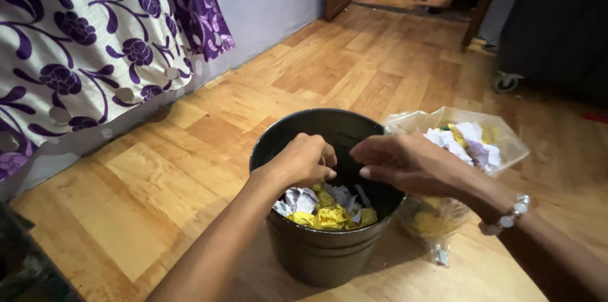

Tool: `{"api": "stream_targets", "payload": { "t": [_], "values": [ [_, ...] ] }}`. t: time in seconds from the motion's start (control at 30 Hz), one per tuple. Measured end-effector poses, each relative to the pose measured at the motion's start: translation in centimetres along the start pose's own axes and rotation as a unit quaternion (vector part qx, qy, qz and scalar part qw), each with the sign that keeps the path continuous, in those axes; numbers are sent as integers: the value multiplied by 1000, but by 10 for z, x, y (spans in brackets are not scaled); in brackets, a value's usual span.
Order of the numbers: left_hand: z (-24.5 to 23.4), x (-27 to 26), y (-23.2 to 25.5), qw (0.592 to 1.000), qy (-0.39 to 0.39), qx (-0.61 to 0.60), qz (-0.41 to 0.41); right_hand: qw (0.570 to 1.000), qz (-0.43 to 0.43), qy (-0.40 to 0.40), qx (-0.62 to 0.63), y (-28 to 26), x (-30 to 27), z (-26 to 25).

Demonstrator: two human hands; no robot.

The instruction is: The person transfers crumpled paper and plastic wrappers from a metal bucket into a clear plastic bag. They handle items one by one, occasionally unfolding or compressing them before placing them into the bag.

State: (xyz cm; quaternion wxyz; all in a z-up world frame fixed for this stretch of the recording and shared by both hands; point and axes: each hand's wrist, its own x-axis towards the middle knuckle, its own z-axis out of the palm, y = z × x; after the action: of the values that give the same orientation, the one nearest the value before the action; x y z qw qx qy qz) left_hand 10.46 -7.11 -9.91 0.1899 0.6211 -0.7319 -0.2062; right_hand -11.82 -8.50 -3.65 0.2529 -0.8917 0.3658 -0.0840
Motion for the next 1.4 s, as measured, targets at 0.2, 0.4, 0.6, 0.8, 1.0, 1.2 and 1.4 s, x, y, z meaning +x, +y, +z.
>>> {"api": "stream_targets", "payload": {
  "t": [0.2, 0.4, 0.6, 0.8, 1.0, 1.2, 1.4],
  "values": [
    [7, 3, -28, 994, -91, 52, -43, 996, 44, -59, -58, 6, 31, 24],
    [14, 14, -49, 979, -172, 93, -64, 993, -75, -84, -40, 39, 54, 46],
    [28, 59, -60, 940, -258, 200, -100, 992, -29, -94, -74, 51, 70, 57],
    [82, 116, -79, 888, -365, 276, -40, 990, 27, -108, -90, 44, 76, 59],
    [130, 159, -91, 857, -418, 297, -49, 993, -32, -85, -78, 65, 75, 67],
    [152, 164, -99, 846, -443, 290, -56, 993, -9, -81, -79, 68, 76, 68],
    [165, 158, -100, 843, -455, 281, -55, 994, 7, -84, -66, 59, 76, 63]
  ]
}}
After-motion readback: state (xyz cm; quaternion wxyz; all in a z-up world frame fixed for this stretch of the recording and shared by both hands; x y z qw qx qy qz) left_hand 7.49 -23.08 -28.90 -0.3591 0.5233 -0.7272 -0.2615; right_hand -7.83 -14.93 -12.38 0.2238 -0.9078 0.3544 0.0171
